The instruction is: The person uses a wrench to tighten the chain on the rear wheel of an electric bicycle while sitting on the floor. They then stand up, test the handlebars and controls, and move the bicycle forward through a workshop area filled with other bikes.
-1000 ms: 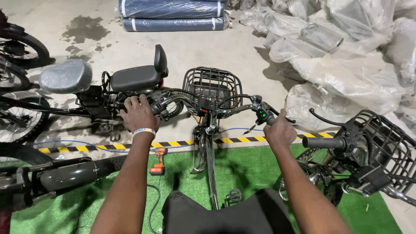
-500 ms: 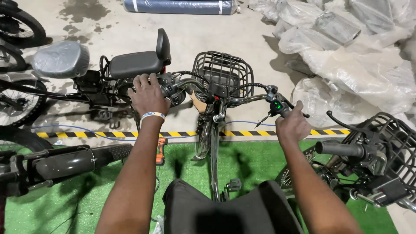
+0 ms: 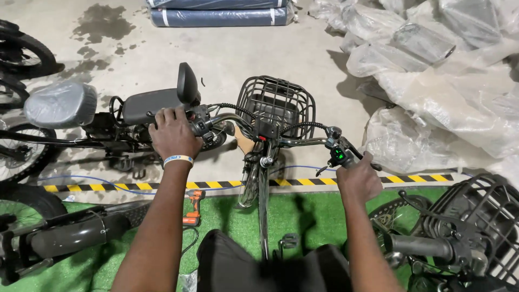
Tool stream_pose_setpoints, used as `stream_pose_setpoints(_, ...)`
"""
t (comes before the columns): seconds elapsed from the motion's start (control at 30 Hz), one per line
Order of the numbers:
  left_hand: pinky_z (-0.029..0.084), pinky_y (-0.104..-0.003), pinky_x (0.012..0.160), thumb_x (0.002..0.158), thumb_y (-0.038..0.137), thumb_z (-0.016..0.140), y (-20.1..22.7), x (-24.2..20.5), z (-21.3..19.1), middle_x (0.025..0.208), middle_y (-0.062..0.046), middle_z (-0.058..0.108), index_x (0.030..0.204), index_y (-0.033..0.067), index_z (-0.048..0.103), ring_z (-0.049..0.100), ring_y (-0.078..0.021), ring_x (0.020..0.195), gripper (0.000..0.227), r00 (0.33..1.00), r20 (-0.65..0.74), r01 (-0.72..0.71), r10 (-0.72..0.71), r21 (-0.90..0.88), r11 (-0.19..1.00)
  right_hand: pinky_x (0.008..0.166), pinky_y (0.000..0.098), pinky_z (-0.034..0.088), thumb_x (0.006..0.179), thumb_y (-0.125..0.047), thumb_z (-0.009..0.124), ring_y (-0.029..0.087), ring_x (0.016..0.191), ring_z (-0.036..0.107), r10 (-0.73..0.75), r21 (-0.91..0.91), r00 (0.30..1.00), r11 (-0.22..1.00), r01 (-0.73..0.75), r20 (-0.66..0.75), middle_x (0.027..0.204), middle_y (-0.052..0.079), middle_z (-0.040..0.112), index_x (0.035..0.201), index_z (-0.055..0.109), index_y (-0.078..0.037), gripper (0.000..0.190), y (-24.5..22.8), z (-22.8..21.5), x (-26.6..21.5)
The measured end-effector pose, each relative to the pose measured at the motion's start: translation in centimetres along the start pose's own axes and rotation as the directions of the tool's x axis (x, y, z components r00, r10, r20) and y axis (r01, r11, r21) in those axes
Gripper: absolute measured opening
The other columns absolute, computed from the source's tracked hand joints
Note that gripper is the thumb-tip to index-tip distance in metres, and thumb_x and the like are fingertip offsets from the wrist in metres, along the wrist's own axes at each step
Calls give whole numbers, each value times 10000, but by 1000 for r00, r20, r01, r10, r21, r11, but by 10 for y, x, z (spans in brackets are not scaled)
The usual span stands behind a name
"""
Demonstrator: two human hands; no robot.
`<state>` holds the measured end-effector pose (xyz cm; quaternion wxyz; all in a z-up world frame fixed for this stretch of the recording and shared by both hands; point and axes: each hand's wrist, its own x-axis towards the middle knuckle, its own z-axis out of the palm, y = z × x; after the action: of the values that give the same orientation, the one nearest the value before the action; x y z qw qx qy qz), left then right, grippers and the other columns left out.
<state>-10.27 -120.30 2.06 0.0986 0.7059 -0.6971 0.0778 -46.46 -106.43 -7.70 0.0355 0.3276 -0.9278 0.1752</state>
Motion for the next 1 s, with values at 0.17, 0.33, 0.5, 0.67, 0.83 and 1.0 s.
stream_pose_setpoints(0.17,341,-527,1012,647,224,696,8,8,1,1283,-139,479,1282,82,472,355,-320,1309,688,1000,-27,-9,10,31,999,819,419,421,716,-192,581,323,821,703,-7,-60,990,998,-2,-142,847,56,712,1347,455,-172,644,-7,8,1)
stream_pose_setpoints(0.33,318,-528,1015,654,226,690,16,16,7,1266,-132,491,1258,80,482,348,-319,1296,656,996,-86,-36,34,-19,999,731,393,408,701,-168,609,308,734,706,-56,-35,958,998,48,-280,719,28,686,1238,538,-171,541,1,15,14)
stream_pose_setpoints(0.5,330,-536,1013,655,191,685,32,26,8,1276,-116,490,1272,94,473,347,-314,1307,659,996,-79,-47,46,-14,999,662,395,409,667,-167,601,344,708,701,4,-30,968,999,-12,-251,692,58,676,1154,601,-159,486,9,31,33)
stream_pose_setpoints(0.67,355,-553,996,613,186,698,32,26,11,1281,-108,487,1257,105,469,358,-321,1307,689,996,-85,-45,42,-32,998,707,443,437,722,-187,585,371,789,698,44,40,987,998,-38,-154,764,100,694,1178,589,-153,457,16,29,36)
stream_pose_setpoints(0.83,356,-565,981,590,211,744,29,9,2,1279,-101,495,1289,105,482,370,-324,1302,754,985,-148,-90,90,1,996,719,477,463,689,-143,634,436,803,683,24,125,992,992,-8,-125,786,194,691,1203,606,-89,518,6,1,26)
stream_pose_setpoints(1.0,424,-536,922,538,161,773,20,-8,-4,1300,-130,509,1269,65,521,413,-343,1283,779,968,-230,-94,98,31,995,697,460,469,721,-166,636,415,714,684,19,33,991,999,-14,-132,668,144,642,1117,491,-104,426,16,-1,10)
